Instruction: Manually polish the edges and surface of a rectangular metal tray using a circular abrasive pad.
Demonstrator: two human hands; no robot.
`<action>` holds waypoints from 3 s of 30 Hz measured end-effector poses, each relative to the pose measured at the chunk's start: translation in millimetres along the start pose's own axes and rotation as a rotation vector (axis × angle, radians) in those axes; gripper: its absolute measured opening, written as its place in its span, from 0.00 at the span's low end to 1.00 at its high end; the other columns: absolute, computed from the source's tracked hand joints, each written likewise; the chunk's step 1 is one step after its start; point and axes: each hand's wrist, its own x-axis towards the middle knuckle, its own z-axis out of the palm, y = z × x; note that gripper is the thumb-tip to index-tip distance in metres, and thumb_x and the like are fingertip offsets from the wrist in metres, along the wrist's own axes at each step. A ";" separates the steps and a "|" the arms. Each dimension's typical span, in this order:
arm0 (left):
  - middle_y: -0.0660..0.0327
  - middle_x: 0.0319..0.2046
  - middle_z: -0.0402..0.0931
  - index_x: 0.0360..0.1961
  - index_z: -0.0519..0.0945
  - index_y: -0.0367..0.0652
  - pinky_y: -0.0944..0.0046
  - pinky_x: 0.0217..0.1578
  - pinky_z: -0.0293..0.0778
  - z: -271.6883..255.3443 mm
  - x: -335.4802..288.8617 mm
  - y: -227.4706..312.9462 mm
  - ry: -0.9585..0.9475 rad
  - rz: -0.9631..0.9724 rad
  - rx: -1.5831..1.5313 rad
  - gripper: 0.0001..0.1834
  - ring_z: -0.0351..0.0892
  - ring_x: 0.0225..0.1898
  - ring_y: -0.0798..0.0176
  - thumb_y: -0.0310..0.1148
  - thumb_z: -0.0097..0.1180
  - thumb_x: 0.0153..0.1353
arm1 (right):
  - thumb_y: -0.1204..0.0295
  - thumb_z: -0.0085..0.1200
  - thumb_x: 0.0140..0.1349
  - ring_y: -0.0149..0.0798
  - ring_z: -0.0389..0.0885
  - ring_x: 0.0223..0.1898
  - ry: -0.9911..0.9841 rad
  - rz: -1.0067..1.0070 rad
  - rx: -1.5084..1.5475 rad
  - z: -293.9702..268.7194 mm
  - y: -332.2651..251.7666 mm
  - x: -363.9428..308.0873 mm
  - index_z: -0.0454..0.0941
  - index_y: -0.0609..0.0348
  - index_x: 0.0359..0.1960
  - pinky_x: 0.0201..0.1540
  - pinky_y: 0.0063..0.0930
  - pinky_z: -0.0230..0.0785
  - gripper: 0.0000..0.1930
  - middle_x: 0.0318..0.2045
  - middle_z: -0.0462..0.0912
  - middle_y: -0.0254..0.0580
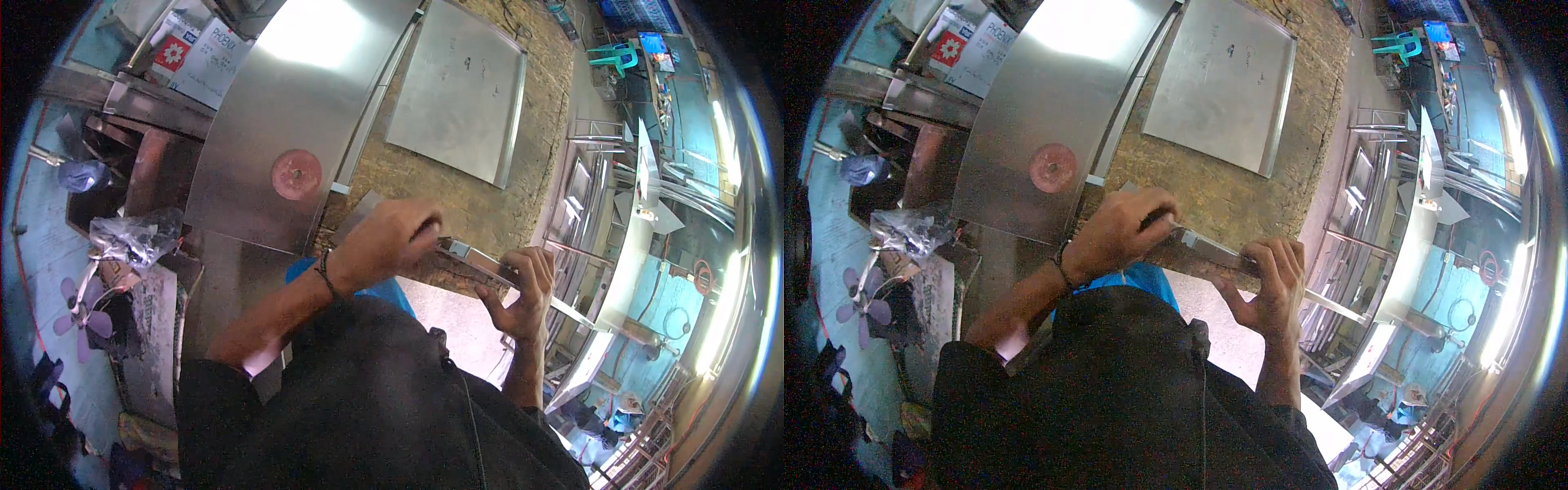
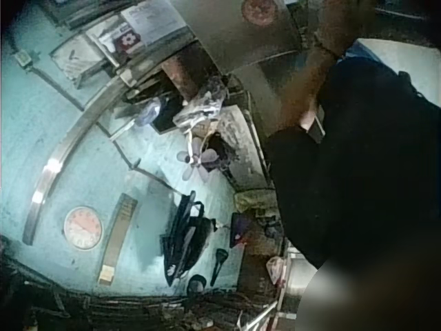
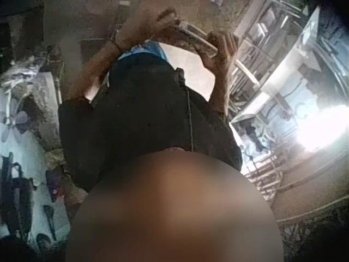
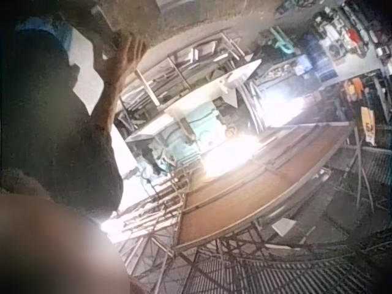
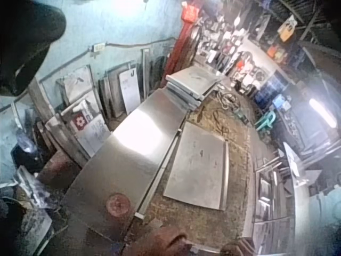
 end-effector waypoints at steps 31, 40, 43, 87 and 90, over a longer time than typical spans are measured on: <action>0.50 0.40 0.79 0.51 0.77 0.38 0.52 0.42 0.81 9.9 -15.0 1.9 0.072 0.324 0.300 0.16 0.84 0.42 0.45 0.28 0.63 0.63 | 0.48 0.69 0.58 0.48 0.75 0.36 0.005 -0.031 -0.029 -0.3 0.4 1.9 0.77 0.59 0.39 0.46 0.44 0.64 0.26 0.31 0.77 0.43; 0.50 0.35 0.78 0.46 0.77 0.37 0.50 0.35 0.79 20.8 -13.6 15.6 0.183 0.189 0.215 0.10 0.83 0.34 0.45 0.27 0.61 0.67 | 0.60 0.72 0.55 0.48 0.77 0.35 0.018 0.019 -0.009 0.7 0.1 2.6 0.77 0.57 0.37 0.48 0.45 0.66 0.18 0.31 0.79 0.41; 0.49 0.34 0.78 0.46 0.77 0.36 0.50 0.35 0.79 22.6 -16.1 19.3 0.229 0.164 0.176 0.10 0.83 0.34 0.45 0.28 0.61 0.68 | 0.58 0.72 0.54 0.48 0.77 0.35 -0.016 0.043 -0.016 -1.7 -1.5 2.1 0.77 0.57 0.37 0.48 0.45 0.66 0.19 0.31 0.79 0.41; 0.46 0.32 0.83 0.38 0.82 0.37 0.48 0.38 0.77 7.6 -21.4 -123.9 0.221 -0.419 0.229 0.10 0.85 0.37 0.40 0.35 0.60 0.67 | 0.55 0.76 0.50 0.47 0.78 0.34 0.008 0.003 -0.039 1.2 -15.3 -6.8 0.77 0.56 0.37 0.43 0.44 0.67 0.24 0.31 0.79 0.41; 0.46 0.32 0.84 0.39 0.82 0.37 0.47 0.39 0.77 11.7 -0.8 -127.0 0.211 -0.379 0.332 0.09 0.85 0.38 0.39 0.33 0.61 0.67 | 0.53 0.76 0.50 0.47 0.78 0.34 0.021 0.008 -0.049 1.1 -16.4 -7.1 0.78 0.56 0.38 0.43 0.44 0.66 0.25 0.31 0.79 0.41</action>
